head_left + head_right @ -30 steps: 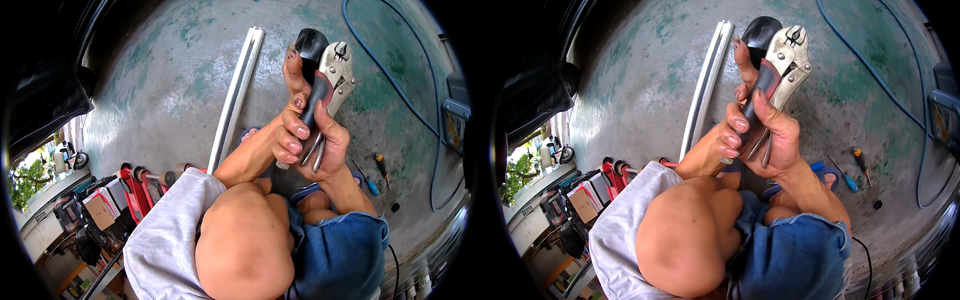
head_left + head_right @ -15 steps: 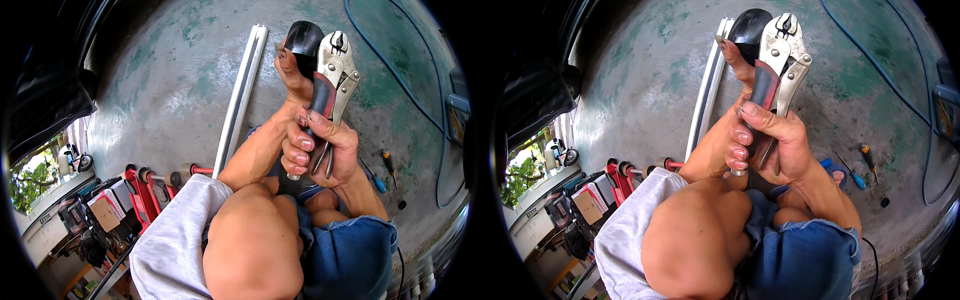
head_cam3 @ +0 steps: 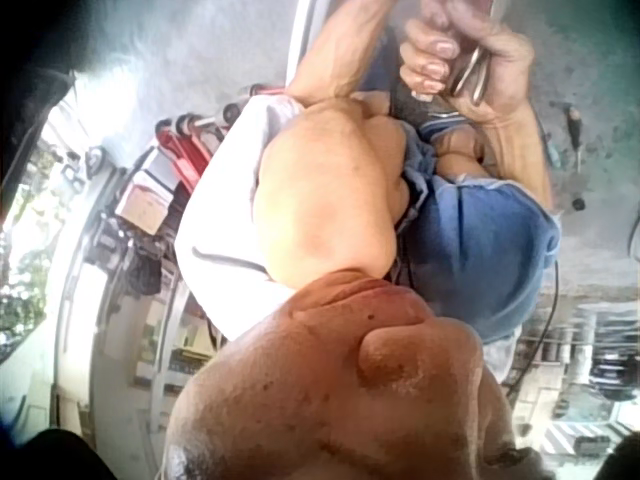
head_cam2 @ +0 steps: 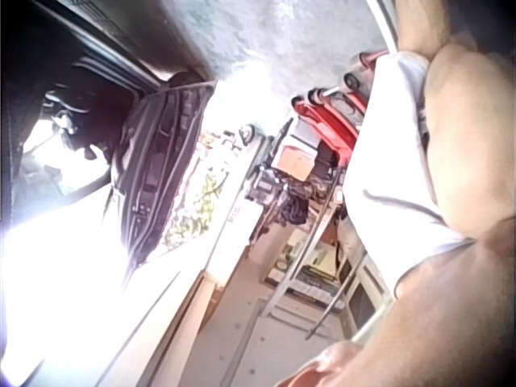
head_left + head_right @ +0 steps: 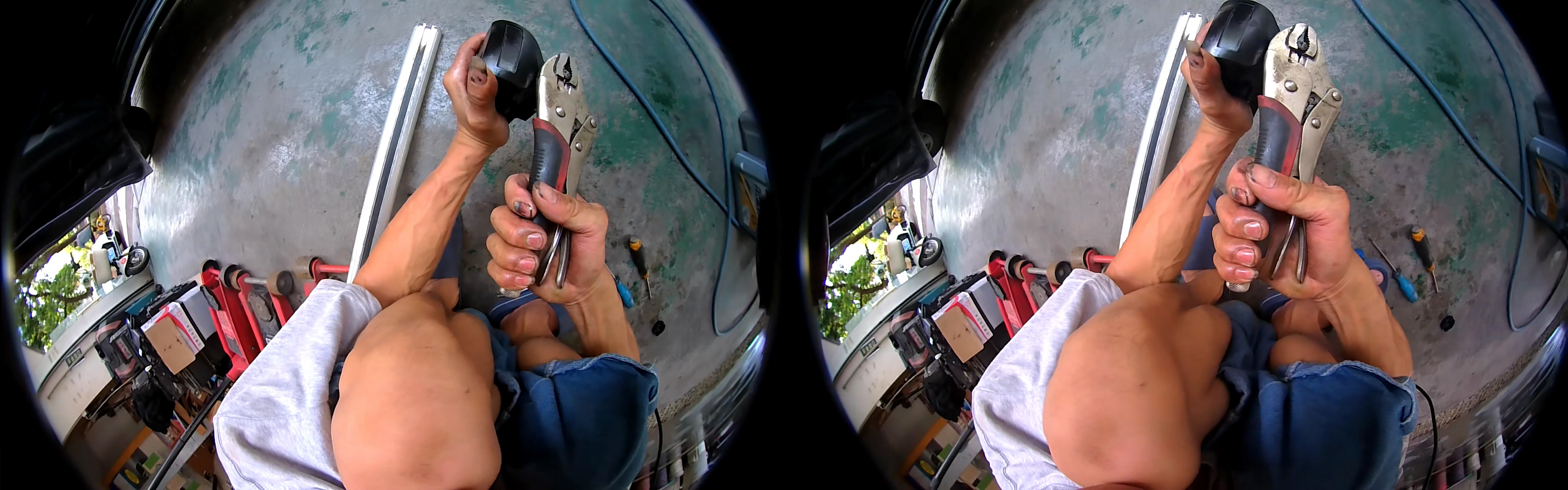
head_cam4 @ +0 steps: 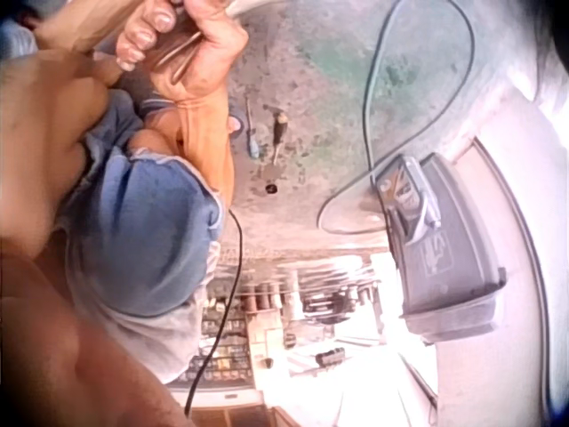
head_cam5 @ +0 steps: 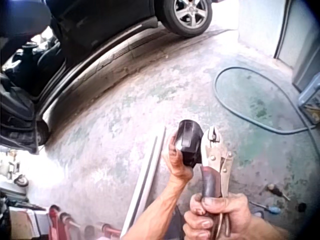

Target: The person uses pliers and a screwdriver to disassemble or repair a black plastic car component while sitting on the floor of a garage.

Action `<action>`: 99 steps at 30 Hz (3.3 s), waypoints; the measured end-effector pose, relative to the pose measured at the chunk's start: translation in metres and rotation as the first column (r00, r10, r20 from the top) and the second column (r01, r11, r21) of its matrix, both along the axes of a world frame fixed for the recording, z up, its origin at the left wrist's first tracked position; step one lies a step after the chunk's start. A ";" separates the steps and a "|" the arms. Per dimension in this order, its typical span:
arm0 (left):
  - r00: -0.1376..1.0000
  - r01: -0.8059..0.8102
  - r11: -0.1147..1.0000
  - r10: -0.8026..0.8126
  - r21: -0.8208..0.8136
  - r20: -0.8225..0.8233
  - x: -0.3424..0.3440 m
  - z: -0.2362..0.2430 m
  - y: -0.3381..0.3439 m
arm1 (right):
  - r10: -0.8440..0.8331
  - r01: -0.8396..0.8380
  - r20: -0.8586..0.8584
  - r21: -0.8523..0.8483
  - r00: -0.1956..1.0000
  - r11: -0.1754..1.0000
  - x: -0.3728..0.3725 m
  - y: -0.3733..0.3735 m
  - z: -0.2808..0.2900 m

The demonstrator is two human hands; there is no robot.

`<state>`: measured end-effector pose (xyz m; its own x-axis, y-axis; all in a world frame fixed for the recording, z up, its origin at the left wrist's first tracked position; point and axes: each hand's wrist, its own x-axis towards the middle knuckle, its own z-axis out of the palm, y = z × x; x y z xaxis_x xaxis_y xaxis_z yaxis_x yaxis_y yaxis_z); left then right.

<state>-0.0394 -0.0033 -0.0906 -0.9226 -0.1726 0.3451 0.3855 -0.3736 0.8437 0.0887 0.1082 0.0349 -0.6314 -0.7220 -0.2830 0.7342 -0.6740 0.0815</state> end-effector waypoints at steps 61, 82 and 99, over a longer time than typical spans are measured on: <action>0.766 0.441 0.886 -0.289 -0.142 0.574 0.040 0.078 -0.074 | 0.292 -0.179 -0.025 0.739 0.956 0.649 0.023 0.036 -0.020; 0.689 0.543 0.606 0.074 -0.581 0.721 0.034 -0.010 -0.047 | 0.754 0.237 0.198 0.874 0.626 -0.425 0.025 0.031 -0.049; 0.924 0.262 0.147 0.246 -0.954 0.292 0.045 -0.030 -0.017 | 0.782 0.183 0.403 0.824 0.475 -0.536 -0.018 0.020 -0.055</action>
<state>0.0054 -0.0199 -0.1206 -0.9937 0.0788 -0.0800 0.0247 0.8483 0.5290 0.0704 0.1287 -0.0201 -0.6752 -0.0169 -0.7374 0.2958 0.9096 -0.2917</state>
